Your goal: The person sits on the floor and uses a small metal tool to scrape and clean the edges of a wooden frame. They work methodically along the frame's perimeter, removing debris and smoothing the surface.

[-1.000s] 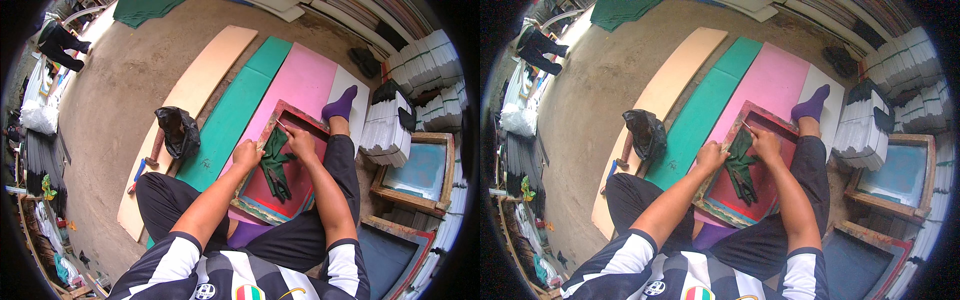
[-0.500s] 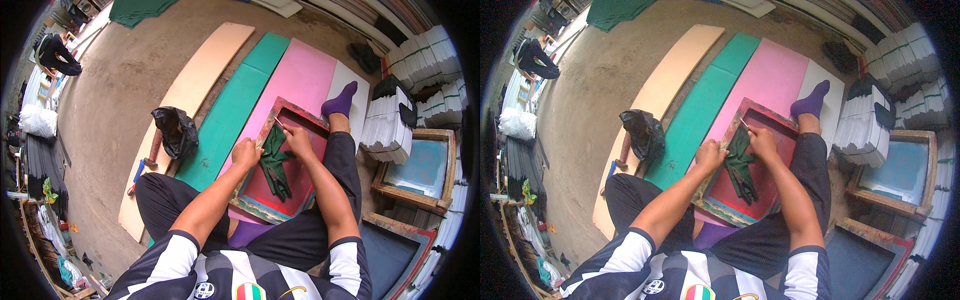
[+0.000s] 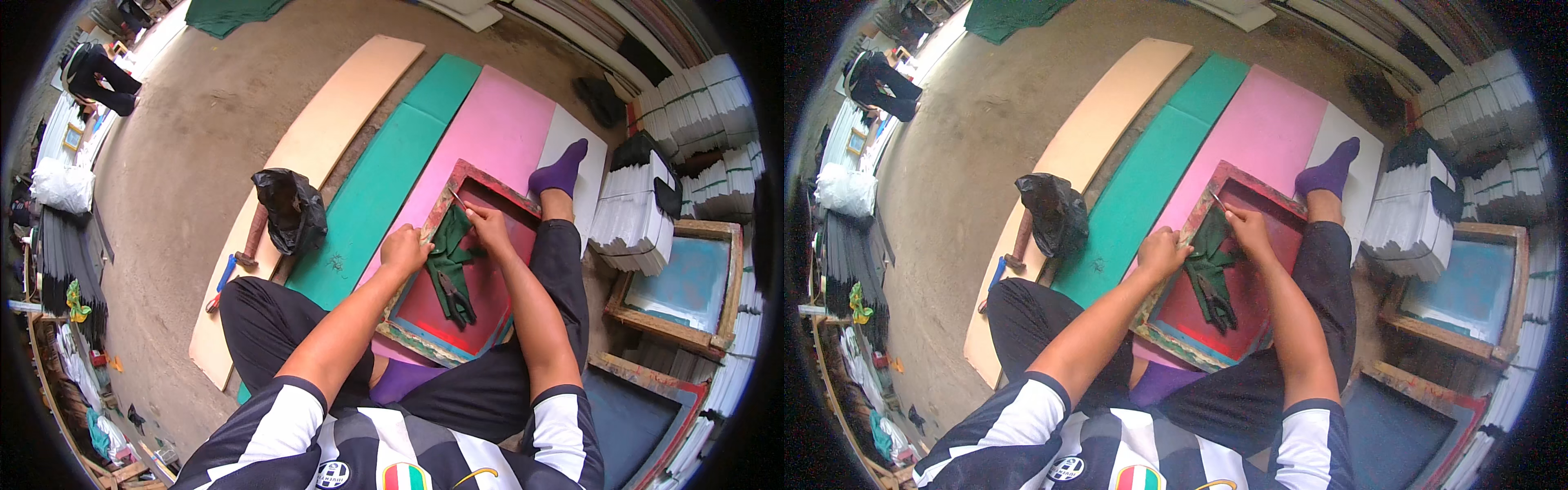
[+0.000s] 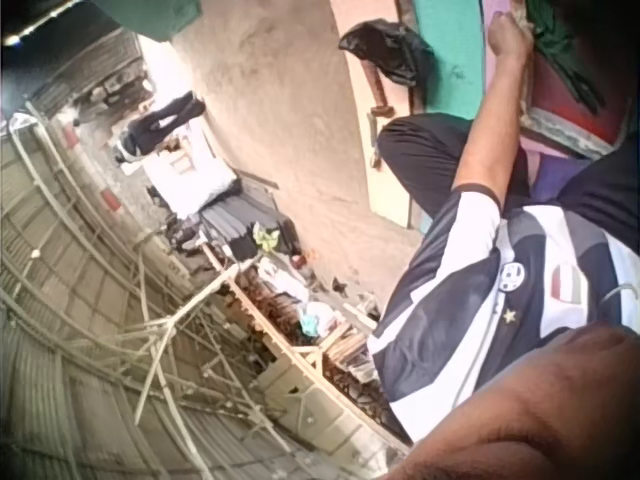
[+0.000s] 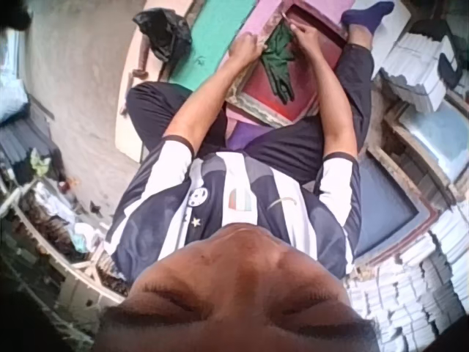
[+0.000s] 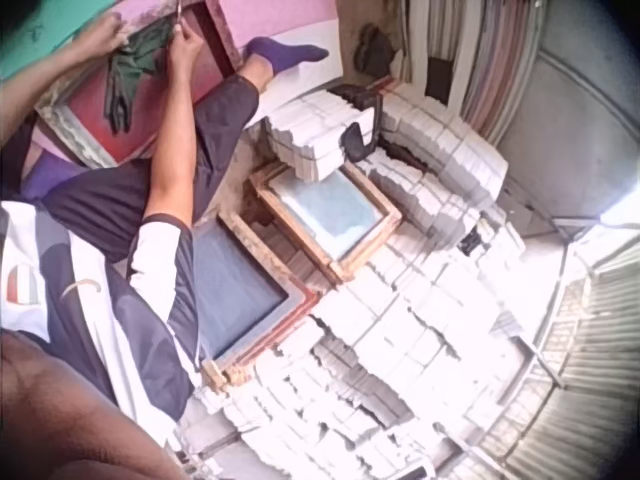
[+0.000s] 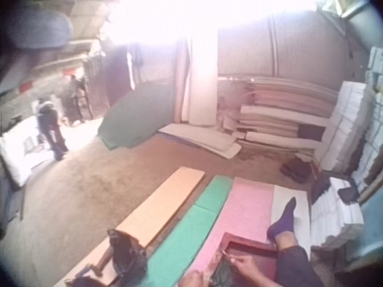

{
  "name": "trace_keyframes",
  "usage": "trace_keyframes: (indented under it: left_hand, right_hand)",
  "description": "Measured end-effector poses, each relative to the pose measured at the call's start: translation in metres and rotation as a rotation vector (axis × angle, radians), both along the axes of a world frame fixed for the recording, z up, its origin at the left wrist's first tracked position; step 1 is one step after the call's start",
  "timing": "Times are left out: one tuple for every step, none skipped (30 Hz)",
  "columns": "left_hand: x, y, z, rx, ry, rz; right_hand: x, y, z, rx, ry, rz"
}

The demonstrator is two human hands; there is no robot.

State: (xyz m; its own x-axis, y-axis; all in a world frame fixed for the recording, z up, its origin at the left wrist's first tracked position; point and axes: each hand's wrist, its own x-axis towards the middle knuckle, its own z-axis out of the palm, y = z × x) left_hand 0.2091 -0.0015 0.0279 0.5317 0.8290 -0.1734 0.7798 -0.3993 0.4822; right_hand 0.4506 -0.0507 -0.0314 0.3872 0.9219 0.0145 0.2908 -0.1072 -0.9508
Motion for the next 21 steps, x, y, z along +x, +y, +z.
trace_keyframes:
  left_hand:
    - [-0.004, -0.002, -0.001, -0.002, -0.001, 0.007]
    - [-0.006, -0.003, 0.0, -0.002, -0.007, 0.008]
    - [-0.015, -0.002, 0.001, -0.01, 0.019, 0.035]
    - [-0.014, -0.001, 0.006, -0.022, 0.029, 0.039]
    - [-0.01, -0.003, 0.008, -0.035, 0.032, 0.032]
    - [-0.008, -0.002, 0.008, -0.038, 0.032, 0.029]
    - [-0.007, -0.002, 0.007, -0.041, 0.033, 0.025]
    - [-0.005, -0.002, 0.005, -0.043, 0.033, 0.02]
    - [-0.007, -0.002, 0.003, -0.037, 0.023, 0.027]
    - [-0.008, -0.002, 0.001, -0.032, 0.013, 0.033]
    - [-0.01, -0.002, -0.002, -0.026, 0.003, 0.039]
    - [-0.012, -0.002, -0.002, -0.024, 0.002, 0.044]
    - [-0.011, -0.002, -0.002, -0.023, -0.002, 0.041]
    - [-0.01, -0.002, -0.002, -0.022, -0.005, 0.039]
    - [-0.009, -0.002, -0.001, -0.022, -0.005, 0.032]
    - [-0.009, -0.002, 0.001, -0.022, -0.004, 0.026]
    - [-0.008, -0.002, 0.003, -0.022, -0.004, 0.021]
    - [-0.008, -0.002, 0.002, -0.021, -0.007, 0.023]
    - [-0.008, -0.001, 0.001, -0.02, -0.009, 0.025]
    - [-0.008, -0.001, 0.0, -0.019, -0.012, 0.027]
    - [-0.009, -0.002, 0.0, -0.014, -0.01, 0.026]
  right_hand:
    - [-0.004, 0.004, -0.006, -0.006, 0.012, 0.001]
    - [-0.006, 0.006, -0.009, -0.012, 0.019, -0.005]
    - [-0.019, 0.009, 0.029, -0.259, 0.246, -0.027]
    - [-0.024, 0.008, 0.056, -0.51, 0.455, -0.071]
    - [-0.024, 0.004, 0.059, -0.485, 0.361, -0.069]
    - [-0.023, 0.004, 0.062, -0.454, 0.265, -0.063]
    - [-0.021, 0.002, 0.064, -0.424, 0.169, -0.059]
    - [-0.011, -0.002, 0.043, -0.333, -0.054, 0.012]
    - [-0.015, -0.006, 0.049, -0.304, -0.196, 0.025]
    - [-0.019, -0.011, 0.054, -0.273, -0.339, 0.038]
    - [-0.022, -0.014, 0.06, -0.241, -0.481, 0.05]
    - [-0.032, -0.013, 0.086, -0.401, -0.432, 0.042]
    - [-0.035, -0.015, 0.094, -0.418, -0.468, 0.039]
    - [-0.037, -0.017, 0.099, -0.435, -0.504, 0.036]
    - [-0.039, -0.017, 0.102, -0.45, -0.54, 0.032]
    - [-0.039, -0.018, 0.103, -0.433, -0.553, 0.037]
    - [-0.04, -0.019, 0.104, -0.416, -0.565, 0.042]
    - [-0.041, -0.02, 0.105, -0.398, -0.577, 0.05]
    - [-0.042, -0.019, 0.106, -0.401, -0.596, 0.055]
    - [-0.043, -0.019, 0.108, -0.404, -0.615, 0.061]
    - [-0.045, -0.018, 0.111, -0.408, -0.632, 0.068]
